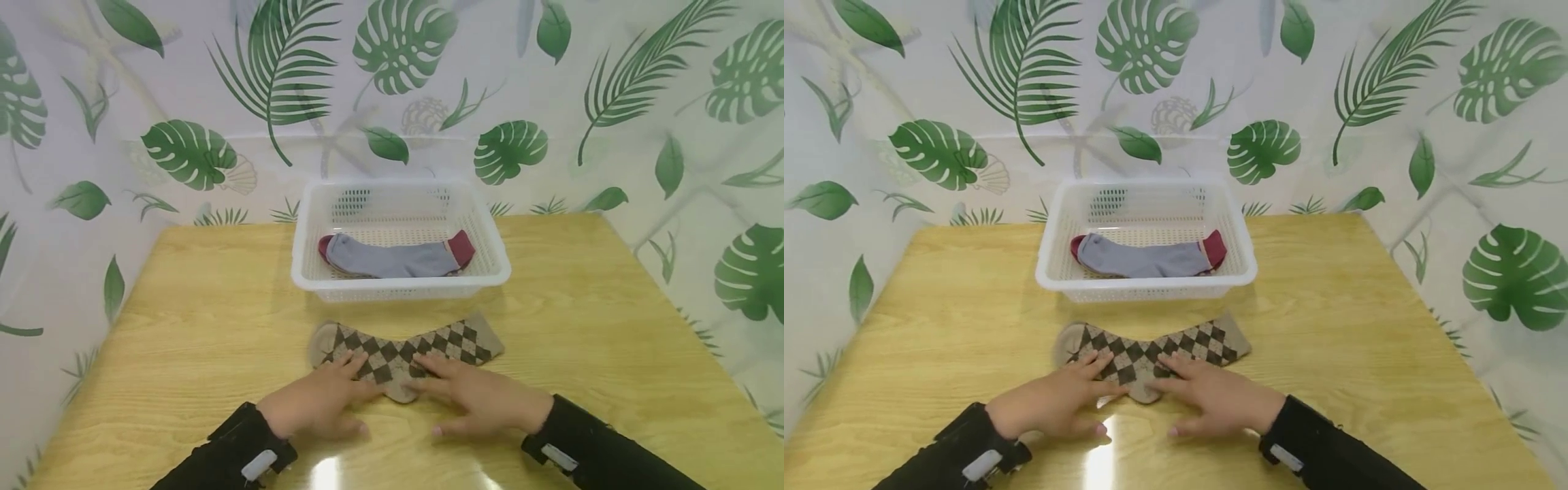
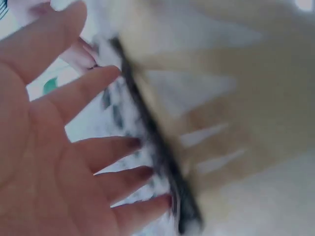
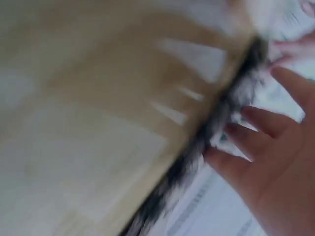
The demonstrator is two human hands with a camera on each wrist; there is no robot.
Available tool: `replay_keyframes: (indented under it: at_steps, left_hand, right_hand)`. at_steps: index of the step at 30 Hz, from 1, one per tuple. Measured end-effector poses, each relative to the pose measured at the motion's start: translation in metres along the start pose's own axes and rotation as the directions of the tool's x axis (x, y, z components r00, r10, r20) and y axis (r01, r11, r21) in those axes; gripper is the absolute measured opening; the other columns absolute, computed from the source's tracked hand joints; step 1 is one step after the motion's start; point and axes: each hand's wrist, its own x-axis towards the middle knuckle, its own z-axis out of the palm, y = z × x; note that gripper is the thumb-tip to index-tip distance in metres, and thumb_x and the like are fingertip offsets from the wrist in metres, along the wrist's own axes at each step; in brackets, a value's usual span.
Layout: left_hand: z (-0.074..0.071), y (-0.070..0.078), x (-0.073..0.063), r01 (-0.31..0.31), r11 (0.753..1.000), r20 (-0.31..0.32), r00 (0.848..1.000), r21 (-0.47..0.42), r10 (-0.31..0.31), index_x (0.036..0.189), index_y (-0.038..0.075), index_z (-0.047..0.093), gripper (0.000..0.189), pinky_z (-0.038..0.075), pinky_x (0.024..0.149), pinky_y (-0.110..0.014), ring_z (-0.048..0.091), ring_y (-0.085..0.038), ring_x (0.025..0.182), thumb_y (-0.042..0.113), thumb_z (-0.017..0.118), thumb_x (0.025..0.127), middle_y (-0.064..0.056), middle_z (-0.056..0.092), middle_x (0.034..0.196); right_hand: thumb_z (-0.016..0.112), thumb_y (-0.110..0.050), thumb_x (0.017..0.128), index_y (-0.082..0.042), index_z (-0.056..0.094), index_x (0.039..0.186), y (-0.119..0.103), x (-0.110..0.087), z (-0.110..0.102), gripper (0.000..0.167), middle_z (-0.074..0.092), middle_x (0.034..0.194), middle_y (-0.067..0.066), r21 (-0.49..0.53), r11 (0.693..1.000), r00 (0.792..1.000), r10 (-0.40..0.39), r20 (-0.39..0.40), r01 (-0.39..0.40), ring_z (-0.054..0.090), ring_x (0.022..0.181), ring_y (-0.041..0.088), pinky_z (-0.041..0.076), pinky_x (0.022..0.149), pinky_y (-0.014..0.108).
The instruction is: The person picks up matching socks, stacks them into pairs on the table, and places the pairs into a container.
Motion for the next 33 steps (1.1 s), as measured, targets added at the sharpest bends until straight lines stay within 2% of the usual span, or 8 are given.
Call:
replay_keyframes:
  at_steps: [3,7,9,13,20,25,28,33]
  left_hand:
    - [-0.009,-0.013,0.0,0.064,0.995,-0.162,0.984,-0.078,-0.076,0.133,0.011,0.059,0.051,0.039,0.104,-0.056,0.047,-0.041,0.128,0.033,0.07,0.088,-0.022,0.047,0.143]
    - [-0.024,-0.046,-0.002,0.249,0.942,-0.342,0.885,-0.226,-0.317,0.122,0.002,0.063,0.04,0.048,0.094,-0.051,0.06,-0.035,0.109,0.029,0.065,0.093,-0.018,0.063,0.122]
    - [-0.028,-0.061,-0.003,0.329,0.895,-0.339,0.841,-0.301,-0.423,0.12,0.001,0.064,0.04,0.049,0.091,-0.05,0.061,-0.036,0.108,0.032,0.062,0.095,-0.018,0.065,0.117]
    - [-0.028,-0.078,-0.002,0.373,0.849,-0.261,0.836,-0.375,-0.483,0.107,0.0,0.069,0.036,0.052,0.08,-0.042,0.063,-0.027,0.092,0.034,0.063,0.095,-0.013,0.068,0.102]
    - [-0.021,-0.078,0.009,0.361,0.835,-0.225,0.849,-0.415,-0.478,0.085,0.005,0.072,0.022,0.045,0.063,-0.029,0.054,-0.017,0.072,0.027,0.073,0.086,-0.004,0.065,0.085]
    - [-0.018,-0.074,0.012,0.358,0.835,-0.237,0.844,-0.418,-0.481,0.077,0.006,0.068,0.021,0.043,0.059,-0.029,0.052,-0.017,0.067,0.024,0.076,0.083,-0.003,0.061,0.078]
    - [-0.015,-0.074,0.014,0.359,0.84,-0.261,0.835,-0.408,-0.484,0.076,0.006,0.067,0.02,0.043,0.059,-0.029,0.051,-0.017,0.067,0.022,0.077,0.083,-0.003,0.061,0.077]
    - [-0.012,-0.075,0.015,0.344,0.854,-0.292,0.833,-0.391,-0.469,0.075,0.008,0.067,0.018,0.042,0.06,-0.03,0.051,-0.017,0.067,0.022,0.077,0.082,-0.003,0.063,0.079]
  right_hand:
    - [0.065,-0.034,0.093,-0.007,0.05,0.14,0.014,-0.005,-0.015,0.056,0.043,0.146,0.019,0.068,0.993,0.979,0.105,-0.174,-0.095,0.044,0.131,0.039,0.039,0.104,0.056]
    - [0.064,-0.019,0.093,0.004,0.06,0.124,0.042,-0.016,-0.034,0.039,0.061,0.123,0.023,0.177,0.915,0.86,0.401,-0.316,-0.362,0.06,0.11,0.039,0.051,0.089,0.053]
    - [0.062,-0.019,0.094,0.007,0.062,0.12,0.055,-0.021,-0.039,0.036,0.064,0.115,0.025,0.233,0.846,0.791,0.532,-0.301,-0.481,0.063,0.101,0.038,0.054,0.082,0.05]
    - [0.061,-0.025,0.094,0.006,0.067,0.107,0.073,-0.025,-0.038,0.034,0.068,0.098,0.02,0.261,0.752,0.724,0.657,-0.211,-0.606,0.064,0.085,0.031,0.053,0.071,0.044]
    - [0.066,-0.025,0.088,-0.004,0.068,0.081,0.077,-0.021,-0.029,0.022,0.062,0.075,0.003,0.292,0.727,0.715,0.679,-0.167,-0.621,0.051,0.064,0.017,0.042,0.055,0.03]
    - [0.065,-0.017,0.087,-0.013,0.048,0.06,0.077,-0.013,-0.027,0.033,0.037,0.057,-0.004,0.31,0.726,0.716,0.678,-0.17,-0.614,0.036,0.052,0.012,0.03,0.05,0.026]
    - [0.064,-0.015,0.088,-0.015,0.04,0.058,0.078,-0.009,-0.026,0.039,0.029,0.055,-0.005,0.337,0.714,0.71,0.686,-0.157,-0.615,0.031,0.05,0.012,0.027,0.05,0.025]
    - [0.065,-0.015,0.087,-0.007,0.056,0.069,0.08,-0.01,-0.023,0.022,0.049,0.066,0.0,0.372,0.717,0.724,0.673,-0.152,-0.589,0.045,0.06,0.015,0.037,0.054,0.027]
